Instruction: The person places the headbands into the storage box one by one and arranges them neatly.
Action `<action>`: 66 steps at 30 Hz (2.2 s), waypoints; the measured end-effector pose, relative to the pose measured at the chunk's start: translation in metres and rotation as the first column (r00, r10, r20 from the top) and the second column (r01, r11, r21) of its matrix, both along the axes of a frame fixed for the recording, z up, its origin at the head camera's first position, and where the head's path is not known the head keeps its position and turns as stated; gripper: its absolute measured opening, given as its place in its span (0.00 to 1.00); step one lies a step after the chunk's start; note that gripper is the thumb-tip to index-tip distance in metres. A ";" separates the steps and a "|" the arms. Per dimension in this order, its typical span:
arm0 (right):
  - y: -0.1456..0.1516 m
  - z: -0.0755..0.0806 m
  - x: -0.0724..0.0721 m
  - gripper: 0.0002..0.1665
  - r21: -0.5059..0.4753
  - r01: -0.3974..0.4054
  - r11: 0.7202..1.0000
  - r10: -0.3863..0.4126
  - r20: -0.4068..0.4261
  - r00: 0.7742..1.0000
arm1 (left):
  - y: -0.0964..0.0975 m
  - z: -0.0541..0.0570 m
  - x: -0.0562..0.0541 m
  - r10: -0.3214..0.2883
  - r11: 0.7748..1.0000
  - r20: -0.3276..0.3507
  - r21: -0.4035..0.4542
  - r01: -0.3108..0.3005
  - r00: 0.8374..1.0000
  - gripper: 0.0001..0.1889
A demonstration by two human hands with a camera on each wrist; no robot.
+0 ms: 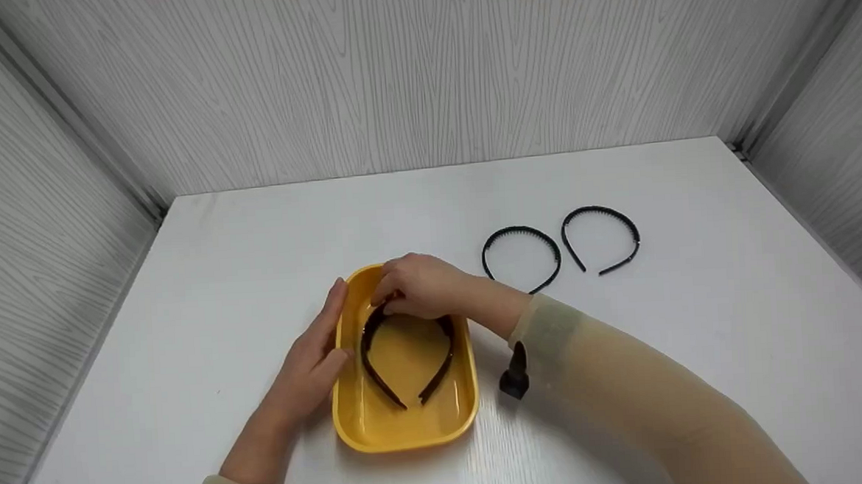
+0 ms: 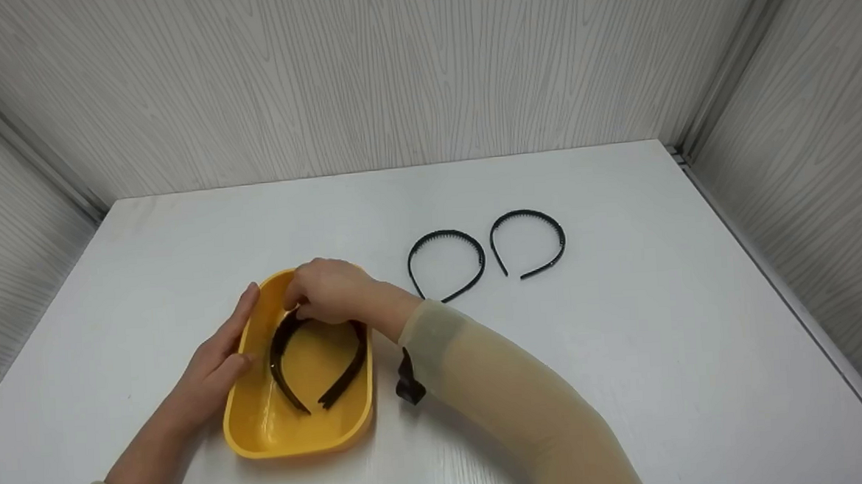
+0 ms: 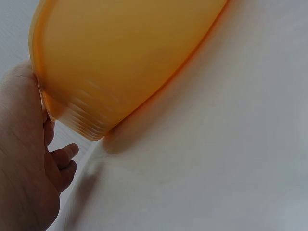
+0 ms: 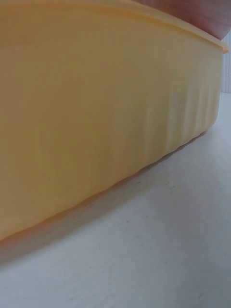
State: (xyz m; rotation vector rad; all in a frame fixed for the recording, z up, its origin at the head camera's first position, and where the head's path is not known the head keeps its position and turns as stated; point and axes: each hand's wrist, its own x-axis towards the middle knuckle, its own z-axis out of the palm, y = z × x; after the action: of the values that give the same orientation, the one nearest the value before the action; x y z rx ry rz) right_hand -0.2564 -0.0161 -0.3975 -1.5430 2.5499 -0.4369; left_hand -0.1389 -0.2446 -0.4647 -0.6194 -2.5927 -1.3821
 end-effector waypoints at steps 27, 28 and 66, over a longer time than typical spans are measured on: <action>0.022 0.030 0.003 0.15 -0.110 -0.001 0.994 -0.003 -0.035 0.999 | 0.000 0.001 0.000 -0.011 1.000 0.009 0.021 0.011 1.000 0.46; 0.025 0.032 0.003 0.15 -0.119 -0.003 0.993 -0.002 -0.036 0.999 | 0.000 0.002 0.001 -0.010 1.000 0.010 0.020 0.010 1.000 0.47; 0.202 0.087 -0.060 0.14 -0.250 0.502 0.828 -0.464 0.197 0.864 | -0.012 0.000 0.009 0.004 1.000 -0.042 0.013 -0.004 0.999 0.46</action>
State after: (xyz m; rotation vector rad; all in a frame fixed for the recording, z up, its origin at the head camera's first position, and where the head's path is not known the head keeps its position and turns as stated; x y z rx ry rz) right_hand -0.3164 0.1860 -0.3108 -0.8597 2.8513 -0.9780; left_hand -0.1295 -0.2567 -0.4643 -0.6341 -2.5490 -1.3693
